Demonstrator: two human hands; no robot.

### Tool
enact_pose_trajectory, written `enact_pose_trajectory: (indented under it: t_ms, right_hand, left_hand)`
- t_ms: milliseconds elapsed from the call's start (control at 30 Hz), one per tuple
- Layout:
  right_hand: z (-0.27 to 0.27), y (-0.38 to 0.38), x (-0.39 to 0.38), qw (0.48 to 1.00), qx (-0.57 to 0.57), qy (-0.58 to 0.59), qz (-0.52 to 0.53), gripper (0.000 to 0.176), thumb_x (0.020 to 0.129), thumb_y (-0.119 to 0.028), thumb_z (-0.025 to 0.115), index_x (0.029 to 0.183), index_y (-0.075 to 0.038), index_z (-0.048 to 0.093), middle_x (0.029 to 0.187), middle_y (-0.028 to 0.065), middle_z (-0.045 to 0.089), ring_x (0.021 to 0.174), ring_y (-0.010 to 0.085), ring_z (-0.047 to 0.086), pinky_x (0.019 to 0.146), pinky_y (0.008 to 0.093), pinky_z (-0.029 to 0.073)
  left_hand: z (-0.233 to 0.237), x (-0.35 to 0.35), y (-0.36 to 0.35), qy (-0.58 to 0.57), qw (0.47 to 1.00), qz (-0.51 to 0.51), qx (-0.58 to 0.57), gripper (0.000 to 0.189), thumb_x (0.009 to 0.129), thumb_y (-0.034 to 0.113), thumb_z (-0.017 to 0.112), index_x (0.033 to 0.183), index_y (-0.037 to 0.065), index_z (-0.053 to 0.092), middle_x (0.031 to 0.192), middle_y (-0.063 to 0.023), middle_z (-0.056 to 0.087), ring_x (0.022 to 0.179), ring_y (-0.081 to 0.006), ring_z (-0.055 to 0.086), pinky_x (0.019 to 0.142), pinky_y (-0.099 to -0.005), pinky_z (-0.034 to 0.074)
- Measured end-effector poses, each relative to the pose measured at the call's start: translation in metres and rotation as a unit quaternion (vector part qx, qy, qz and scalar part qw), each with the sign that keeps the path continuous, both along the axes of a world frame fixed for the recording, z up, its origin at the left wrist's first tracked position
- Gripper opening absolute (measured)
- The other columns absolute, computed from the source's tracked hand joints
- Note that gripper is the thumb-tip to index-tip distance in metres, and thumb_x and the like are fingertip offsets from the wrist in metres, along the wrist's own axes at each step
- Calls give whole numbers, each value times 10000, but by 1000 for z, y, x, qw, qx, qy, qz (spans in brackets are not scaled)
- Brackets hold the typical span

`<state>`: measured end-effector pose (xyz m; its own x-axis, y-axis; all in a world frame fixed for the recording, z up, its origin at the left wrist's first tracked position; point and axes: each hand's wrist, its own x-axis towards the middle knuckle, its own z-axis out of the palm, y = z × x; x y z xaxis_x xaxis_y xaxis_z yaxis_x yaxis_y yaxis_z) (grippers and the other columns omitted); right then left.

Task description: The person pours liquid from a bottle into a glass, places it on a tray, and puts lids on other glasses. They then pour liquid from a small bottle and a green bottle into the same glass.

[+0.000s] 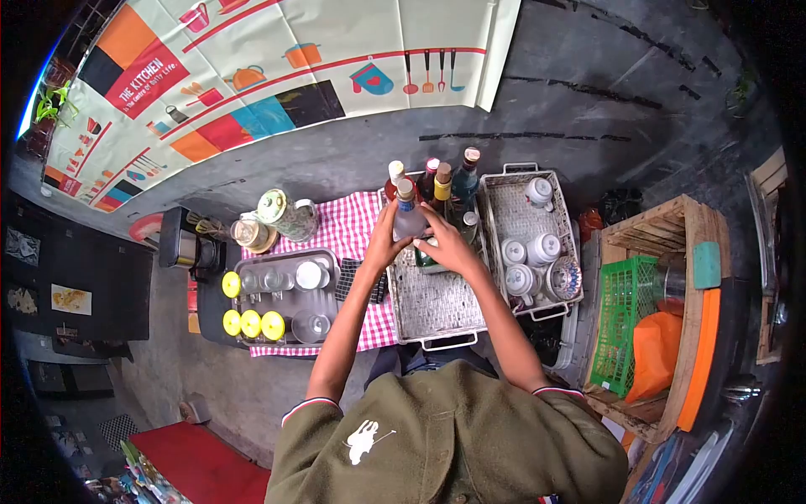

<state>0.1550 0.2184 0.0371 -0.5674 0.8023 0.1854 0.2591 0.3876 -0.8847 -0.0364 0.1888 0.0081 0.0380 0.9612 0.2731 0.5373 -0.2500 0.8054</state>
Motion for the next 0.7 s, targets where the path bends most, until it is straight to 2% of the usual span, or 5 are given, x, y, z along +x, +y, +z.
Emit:
enact_pose_trajectory:
  t_ms: [33,233,367,633,700]
  right_hand:
    - [-3,0,0,1000,25,3,-5,724,859,-170,707,1468,-25,343,1493,202,407,950,282,672,874,379,526]
    - [-6,-6,2,999,41,-17,-31,666,866,-152,692,1441,-15,385,1473,206,431,1211,335,574,976,392,488]
    - [-1,-9,5,1000,-5,20,-20,594,874,-180,680,1382,13,441,1439,247,447,1311,393,471,1059,432,408]
    - [8,-22,17,998,42,12,-52,449,853,-139,689,1268,-44,543,1396,200,471,1280,380,489,1042,427,421]
    - [9,-28,20,995,34,46,-78,353,845,-112,691,1163,-41,557,1281,171,509,1196,345,539,957,410,467]
  left_hand:
    - [-3,0,-1,1,1000,10,-14,953,670,24,815,1476,24,305,1387,-234,448,1314,-402,434,1106,-432,367]
    - [-9,2,-4,32,998,43,-22,1011,664,23,803,1506,30,242,1443,-247,406,1356,-399,396,1125,-440,344]
    - [-9,6,-5,-20,999,36,-26,1028,673,30,798,1516,26,210,1486,-253,367,1382,-395,373,1138,-436,330]
    - [-5,15,-11,-73,995,62,-21,988,727,68,793,1518,10,204,1486,-243,386,1372,-357,410,1124,-411,355]
    - [-1,17,-15,-95,993,70,-24,965,744,83,789,1516,11,214,1487,-238,387,1371,-356,411,1120,-415,359]
